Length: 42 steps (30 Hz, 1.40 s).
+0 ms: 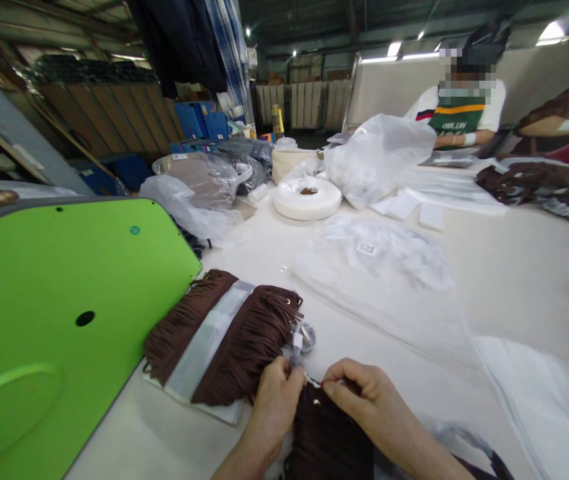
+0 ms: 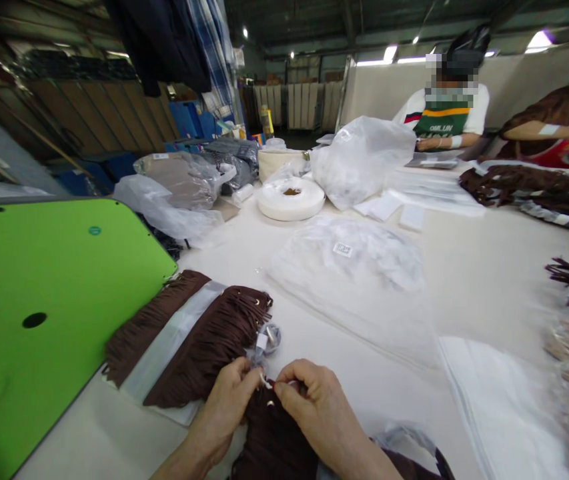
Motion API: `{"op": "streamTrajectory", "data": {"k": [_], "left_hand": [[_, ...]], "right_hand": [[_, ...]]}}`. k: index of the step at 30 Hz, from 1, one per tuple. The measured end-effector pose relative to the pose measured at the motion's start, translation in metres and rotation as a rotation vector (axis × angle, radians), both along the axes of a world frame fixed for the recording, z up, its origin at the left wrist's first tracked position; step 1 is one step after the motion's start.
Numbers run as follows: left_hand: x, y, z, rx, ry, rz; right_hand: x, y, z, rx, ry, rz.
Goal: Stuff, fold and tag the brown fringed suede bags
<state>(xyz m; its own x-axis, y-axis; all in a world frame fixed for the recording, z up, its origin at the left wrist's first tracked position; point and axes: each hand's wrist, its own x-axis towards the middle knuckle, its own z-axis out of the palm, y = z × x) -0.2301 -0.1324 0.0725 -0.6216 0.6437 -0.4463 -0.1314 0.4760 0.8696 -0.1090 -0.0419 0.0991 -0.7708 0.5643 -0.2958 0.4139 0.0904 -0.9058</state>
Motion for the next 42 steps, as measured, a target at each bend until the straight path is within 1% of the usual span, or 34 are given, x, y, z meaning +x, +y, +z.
{"op": "streamTrajectory", "data": {"k": [6,10,12,16,19,21,23,27,29,31,34,42], "left_hand": [[0.005,-0.002,-0.010,-0.016,0.026,0.079],[0.008,-0.001,-0.013,-0.008,0.000,0.100],[0.007,-0.001,-0.011,0.005,-0.061,0.094],[0.006,-0.001,0.000,0.044,-0.213,0.045],[0.007,0.001,0.006,0.046,-0.256,0.093],[0.008,0.003,0.006,0.052,-0.286,0.161],[0.008,0.004,0.005,0.057,-0.321,0.207],[0.008,0.004,0.001,0.129,-0.448,0.253],[0.009,0.004,-0.001,0.196,-0.515,0.265],[0.010,0.004,-0.003,0.262,-0.565,0.265],[0.011,0.004,-0.005,0.335,-0.604,0.266],[0.011,0.003,-0.002,0.382,-0.648,0.239]], "right_hand": [[0.002,-0.003,-0.002,0.006,-0.040,-0.017],[0.003,-0.002,-0.007,-0.005,-0.036,-0.039],[0.004,-0.001,-0.010,-0.028,-0.027,-0.047],[0.006,0.000,-0.013,-0.072,-0.021,-0.047],[0.008,0.001,-0.013,-0.082,-0.042,-0.029],[0.008,0.002,-0.010,-0.049,-0.051,-0.005],[0.009,0.005,-0.006,0.036,-0.043,0.035],[0.007,0.014,0.003,0.282,0.016,0.150],[0.006,0.019,0.007,0.329,0.041,0.209],[0.005,0.023,0.009,0.314,0.063,0.247],[0.003,0.026,0.008,0.267,0.103,0.255],[-0.005,0.027,-0.001,0.164,0.159,0.216]]}}
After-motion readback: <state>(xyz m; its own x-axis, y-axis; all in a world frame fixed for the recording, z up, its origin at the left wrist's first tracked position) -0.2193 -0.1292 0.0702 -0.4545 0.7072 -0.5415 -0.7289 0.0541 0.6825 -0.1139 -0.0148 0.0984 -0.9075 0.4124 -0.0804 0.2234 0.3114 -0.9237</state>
